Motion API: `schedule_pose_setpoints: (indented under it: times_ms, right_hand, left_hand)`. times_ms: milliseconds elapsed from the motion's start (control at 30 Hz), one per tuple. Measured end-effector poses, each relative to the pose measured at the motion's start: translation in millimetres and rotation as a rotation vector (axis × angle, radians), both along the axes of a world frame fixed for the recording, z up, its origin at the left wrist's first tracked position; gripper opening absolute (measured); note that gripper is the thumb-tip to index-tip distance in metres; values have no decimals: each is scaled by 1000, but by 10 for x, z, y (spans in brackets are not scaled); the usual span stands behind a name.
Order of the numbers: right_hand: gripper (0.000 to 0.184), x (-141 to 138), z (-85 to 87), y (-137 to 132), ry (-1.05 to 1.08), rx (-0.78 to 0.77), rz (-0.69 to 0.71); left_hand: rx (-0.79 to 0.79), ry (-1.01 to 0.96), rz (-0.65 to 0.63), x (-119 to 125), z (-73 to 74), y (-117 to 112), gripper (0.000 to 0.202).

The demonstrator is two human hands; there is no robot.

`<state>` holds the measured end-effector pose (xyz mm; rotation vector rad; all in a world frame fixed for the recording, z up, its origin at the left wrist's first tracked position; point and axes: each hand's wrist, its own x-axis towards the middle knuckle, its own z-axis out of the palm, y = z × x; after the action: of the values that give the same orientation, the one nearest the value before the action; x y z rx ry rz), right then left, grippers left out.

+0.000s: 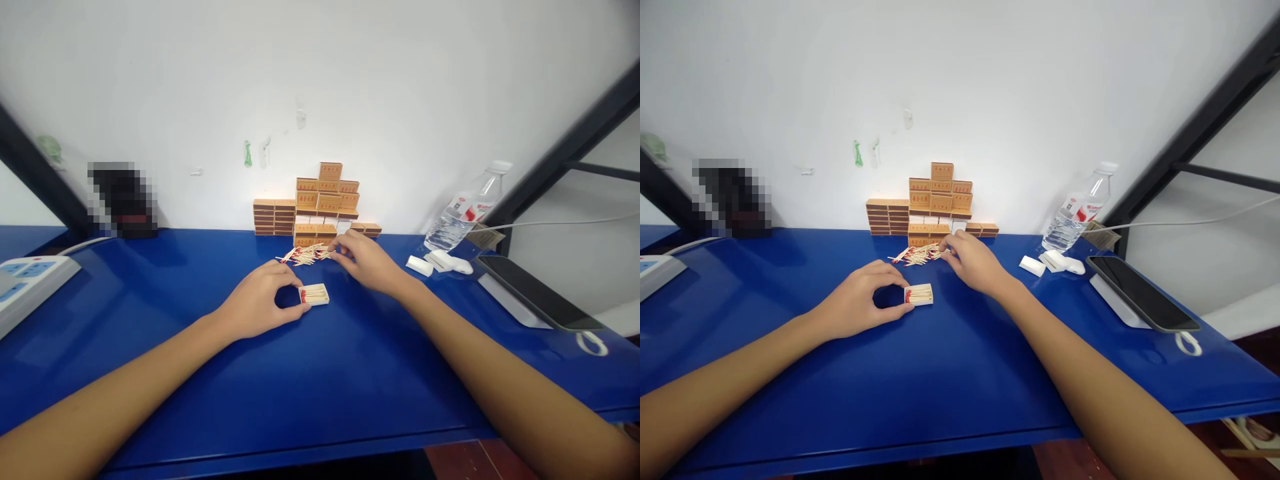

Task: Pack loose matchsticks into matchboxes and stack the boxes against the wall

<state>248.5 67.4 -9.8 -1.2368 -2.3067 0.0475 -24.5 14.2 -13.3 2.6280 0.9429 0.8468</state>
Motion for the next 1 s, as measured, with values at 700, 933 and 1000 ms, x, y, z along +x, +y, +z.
schedule_pose_setpoints:
  times_ms: [700, 933, 1000]
  right_hand:
    - [7, 20, -17, 56, -62, 11, 32]
    - [7, -283, 114, -406, 57, -176, 196]
    - [8, -358, 102, -472, 24, -177, 210]
  left_hand:
    - [31, 42, 68, -25, -24, 55, 23]
    - [34, 33, 104, -29, -32, 55, 23]
    - [38, 28, 93, -28, -33, 55, 23]
